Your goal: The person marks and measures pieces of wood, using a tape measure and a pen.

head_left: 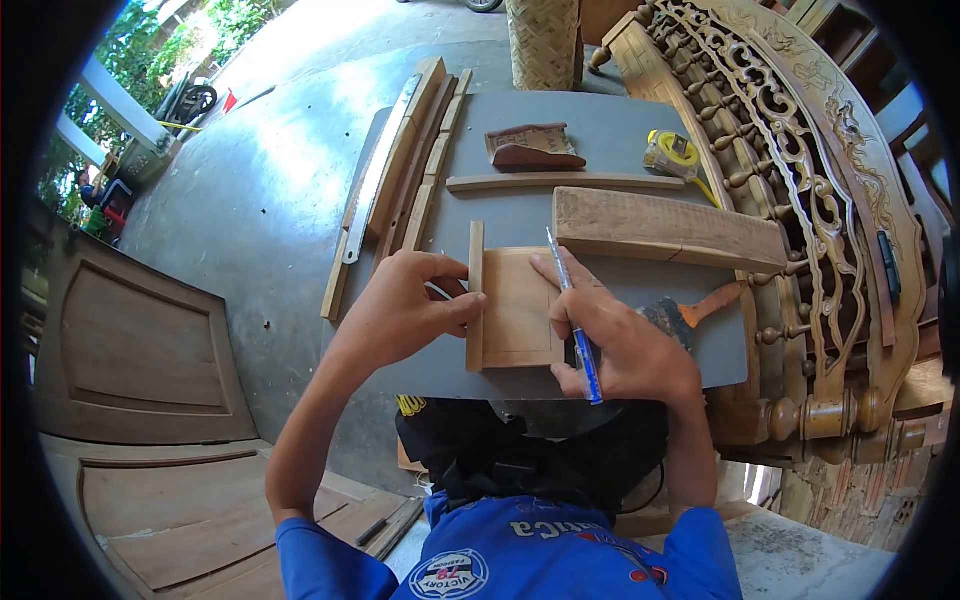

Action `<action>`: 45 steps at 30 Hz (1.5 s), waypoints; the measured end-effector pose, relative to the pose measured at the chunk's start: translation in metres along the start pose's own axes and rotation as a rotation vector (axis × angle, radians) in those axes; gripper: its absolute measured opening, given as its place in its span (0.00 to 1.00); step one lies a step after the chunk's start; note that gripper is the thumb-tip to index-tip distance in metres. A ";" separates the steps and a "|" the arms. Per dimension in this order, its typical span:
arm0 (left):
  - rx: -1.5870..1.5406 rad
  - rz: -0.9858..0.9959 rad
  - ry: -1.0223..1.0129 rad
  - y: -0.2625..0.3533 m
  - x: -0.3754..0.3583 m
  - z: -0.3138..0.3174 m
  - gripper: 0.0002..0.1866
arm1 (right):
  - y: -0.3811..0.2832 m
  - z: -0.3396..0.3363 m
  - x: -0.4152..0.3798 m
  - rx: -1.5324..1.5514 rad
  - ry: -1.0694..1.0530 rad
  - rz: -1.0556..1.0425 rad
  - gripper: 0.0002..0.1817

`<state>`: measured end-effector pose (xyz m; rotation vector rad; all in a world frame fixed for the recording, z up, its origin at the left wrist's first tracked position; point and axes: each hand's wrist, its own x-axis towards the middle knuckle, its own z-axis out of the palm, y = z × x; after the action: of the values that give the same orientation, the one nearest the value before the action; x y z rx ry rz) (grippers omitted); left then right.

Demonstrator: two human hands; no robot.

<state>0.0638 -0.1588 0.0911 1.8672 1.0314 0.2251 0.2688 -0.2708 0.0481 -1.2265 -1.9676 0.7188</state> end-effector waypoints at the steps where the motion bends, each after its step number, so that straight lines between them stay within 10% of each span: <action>1: -0.016 -0.003 0.002 -0.001 0.001 0.000 0.19 | 0.001 0.001 0.000 -0.008 0.003 -0.007 0.19; 45: -0.148 -0.003 0.184 -0.007 -0.008 0.017 0.18 | 0.003 0.008 -0.003 -0.109 0.126 -0.066 0.19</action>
<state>0.0641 -0.1739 0.0785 1.7341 1.1110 0.4666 0.2647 -0.2731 0.0407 -1.2337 -1.9540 0.4954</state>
